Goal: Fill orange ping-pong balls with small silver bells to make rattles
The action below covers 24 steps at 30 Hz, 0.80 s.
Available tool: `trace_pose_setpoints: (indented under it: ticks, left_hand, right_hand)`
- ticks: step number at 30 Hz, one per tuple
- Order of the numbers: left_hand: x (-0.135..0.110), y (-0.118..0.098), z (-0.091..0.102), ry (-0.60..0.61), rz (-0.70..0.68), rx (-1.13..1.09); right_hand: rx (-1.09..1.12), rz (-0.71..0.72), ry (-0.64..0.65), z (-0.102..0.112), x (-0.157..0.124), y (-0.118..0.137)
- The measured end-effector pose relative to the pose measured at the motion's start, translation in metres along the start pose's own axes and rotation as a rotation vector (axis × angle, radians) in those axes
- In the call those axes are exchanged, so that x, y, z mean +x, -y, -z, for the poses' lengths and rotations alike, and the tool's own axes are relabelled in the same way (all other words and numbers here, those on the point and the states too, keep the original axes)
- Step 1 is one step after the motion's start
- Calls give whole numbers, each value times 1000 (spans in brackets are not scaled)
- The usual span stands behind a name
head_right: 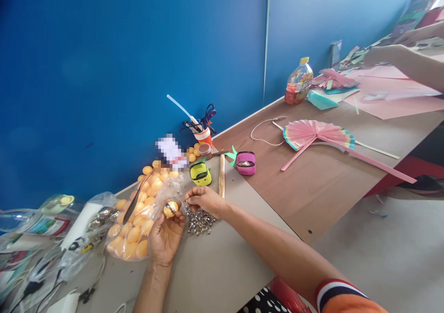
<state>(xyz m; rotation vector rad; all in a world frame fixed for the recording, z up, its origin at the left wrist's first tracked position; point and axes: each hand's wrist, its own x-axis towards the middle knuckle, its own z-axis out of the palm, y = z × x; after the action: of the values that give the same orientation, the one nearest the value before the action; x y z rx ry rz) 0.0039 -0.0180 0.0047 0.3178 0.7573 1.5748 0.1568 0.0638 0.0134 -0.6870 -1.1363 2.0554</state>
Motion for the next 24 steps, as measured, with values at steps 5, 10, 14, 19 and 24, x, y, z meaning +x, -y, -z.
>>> trace_pose_setpoints:
  ticks: [5,10,14,19,24]
  left_hand:
    - [-1,2,2,-28,-1,44]
    - [0,4,2,-11,-7,60]
    - [-2,3,-1,2,-15,66]
    - [-5,1,-7,67,35,129]
    - [-5,7,-7,49,-53,214]
  right_hand:
    - [33,8,51,-1,-1,1]
    - [30,15,80,-2,-1,0]
    - [16,18,78,-1,-1,-1]
    - [2,13,69,-2,-1,-1]
    - [6,10,86,-2,-1,-3]
